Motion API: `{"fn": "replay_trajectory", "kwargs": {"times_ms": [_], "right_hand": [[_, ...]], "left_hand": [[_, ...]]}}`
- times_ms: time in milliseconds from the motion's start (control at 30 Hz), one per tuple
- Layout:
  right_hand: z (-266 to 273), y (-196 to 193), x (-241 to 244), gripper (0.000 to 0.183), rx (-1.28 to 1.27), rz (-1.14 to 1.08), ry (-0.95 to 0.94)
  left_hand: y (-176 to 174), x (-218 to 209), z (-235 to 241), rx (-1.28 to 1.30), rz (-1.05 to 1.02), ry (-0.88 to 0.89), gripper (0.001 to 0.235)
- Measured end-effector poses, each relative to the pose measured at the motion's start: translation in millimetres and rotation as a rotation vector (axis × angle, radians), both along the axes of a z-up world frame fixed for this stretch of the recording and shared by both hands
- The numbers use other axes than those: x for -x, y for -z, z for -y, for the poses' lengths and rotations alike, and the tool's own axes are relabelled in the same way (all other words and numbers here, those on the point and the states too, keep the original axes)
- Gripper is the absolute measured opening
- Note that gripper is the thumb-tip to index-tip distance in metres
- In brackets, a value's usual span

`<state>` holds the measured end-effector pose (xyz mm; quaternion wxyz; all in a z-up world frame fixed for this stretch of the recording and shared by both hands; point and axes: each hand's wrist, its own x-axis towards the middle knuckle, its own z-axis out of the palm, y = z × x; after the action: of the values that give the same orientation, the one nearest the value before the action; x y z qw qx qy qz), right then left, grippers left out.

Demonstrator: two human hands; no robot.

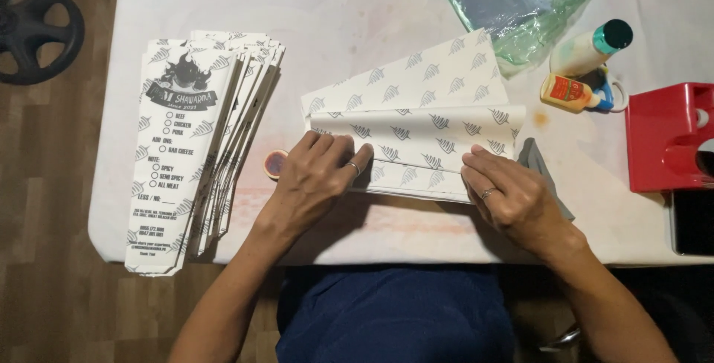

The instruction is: Folding and stacking paper food wrappers at a table.

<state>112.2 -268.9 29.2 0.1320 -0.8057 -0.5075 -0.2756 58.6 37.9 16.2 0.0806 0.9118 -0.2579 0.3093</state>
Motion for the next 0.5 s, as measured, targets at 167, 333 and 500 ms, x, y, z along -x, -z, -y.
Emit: {"fn": "replay_trajectory", "kwargs": {"times_ms": [167,333,500], "right_hand": [[-2.5,-12.0,-1.9,0.016,0.02,-0.028,-0.029],[-1.8,-13.3,-1.3,0.013,0.059,-0.092,-0.009],[-1.0,-9.0,1.6,0.01,0.119,-0.009,0.048]], "left_hand": [[11.2,-5.0,8.6,-0.094,0.054,-0.071,0.009],[-0.3,-2.4,18.1,-0.115,-0.052,0.023,0.003],[1.5,-1.9,21.7,-0.15,-0.06,0.081,0.006]]}}
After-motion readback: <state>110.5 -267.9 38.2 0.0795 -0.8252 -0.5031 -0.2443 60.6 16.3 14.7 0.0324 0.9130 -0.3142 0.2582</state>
